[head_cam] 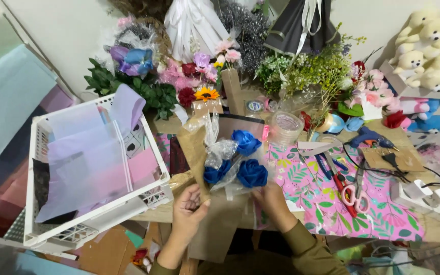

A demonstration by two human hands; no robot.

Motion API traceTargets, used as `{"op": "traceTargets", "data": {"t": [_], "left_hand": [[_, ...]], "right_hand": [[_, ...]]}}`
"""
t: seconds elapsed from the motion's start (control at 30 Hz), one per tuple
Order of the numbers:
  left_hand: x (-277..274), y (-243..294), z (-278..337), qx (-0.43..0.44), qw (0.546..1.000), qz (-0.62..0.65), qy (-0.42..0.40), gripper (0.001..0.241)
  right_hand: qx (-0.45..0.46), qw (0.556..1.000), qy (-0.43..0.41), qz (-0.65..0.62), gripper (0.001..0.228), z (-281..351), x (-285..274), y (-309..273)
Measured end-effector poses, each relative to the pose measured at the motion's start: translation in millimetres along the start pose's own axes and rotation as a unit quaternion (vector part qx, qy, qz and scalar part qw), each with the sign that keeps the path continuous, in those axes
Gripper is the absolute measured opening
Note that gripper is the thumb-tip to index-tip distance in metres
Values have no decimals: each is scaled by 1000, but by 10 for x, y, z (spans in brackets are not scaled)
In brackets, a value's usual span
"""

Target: The person wraps a bouquet of blue artificial roses in brown paper using a tape dispenser. They fold the paper around the flowers and secure it with tape, then add a decorative burlap ribbon to the arrangement.

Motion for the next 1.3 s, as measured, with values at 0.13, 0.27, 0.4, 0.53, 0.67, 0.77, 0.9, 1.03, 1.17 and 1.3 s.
{"op": "traceTargets", "data": {"t": [0.13,0.27,0.4,0.53,0.67,0.77,0.9,1.03,1.17,1.3], "left_hand": [[-43,-287,-37,-26,994,104,-12,41],[-47,-231,-108,-23,992,121,-15,40],[33,371,-149,-26,998,-38,-35,53],[239,908,-98,-64,966,-236,-82,54],[673,1252,-19,146,898,-388,-145,51],[968,1352,60,227,844,-461,-156,57],[1249,1360,95,286,782,-536,-141,41],[1322,1021,162,263,732,-610,-153,47],[1416,806,148,257,708,-642,-141,43],[1503,726,64,237,721,-622,-192,45]], "right_hand": [[-12,993,23,-118,50,-39,-229,-87],[-10,995,22,-99,44,-129,-385,-73],[53,987,-12,-152,46,-71,-609,-151],[4,978,38,-204,25,-67,-806,62],[7,968,85,-237,34,96,-1204,55],[9,912,159,-378,25,364,-1482,160],[55,887,228,-397,35,688,-1769,157],[108,904,94,-402,14,950,-1312,609],[204,903,66,-372,17,1203,-1070,738],[95,928,124,-339,17,1211,-1242,920]]}}
Point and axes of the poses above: each hand's wrist, its own z-axis away from the middle knuckle, its own x-axis out of the palm, y = z × x, the point moved 8 cm from there along -z, towards the middle knuckle, and after that the axes turned 12 degrees about -y, right-handed, at the moved point
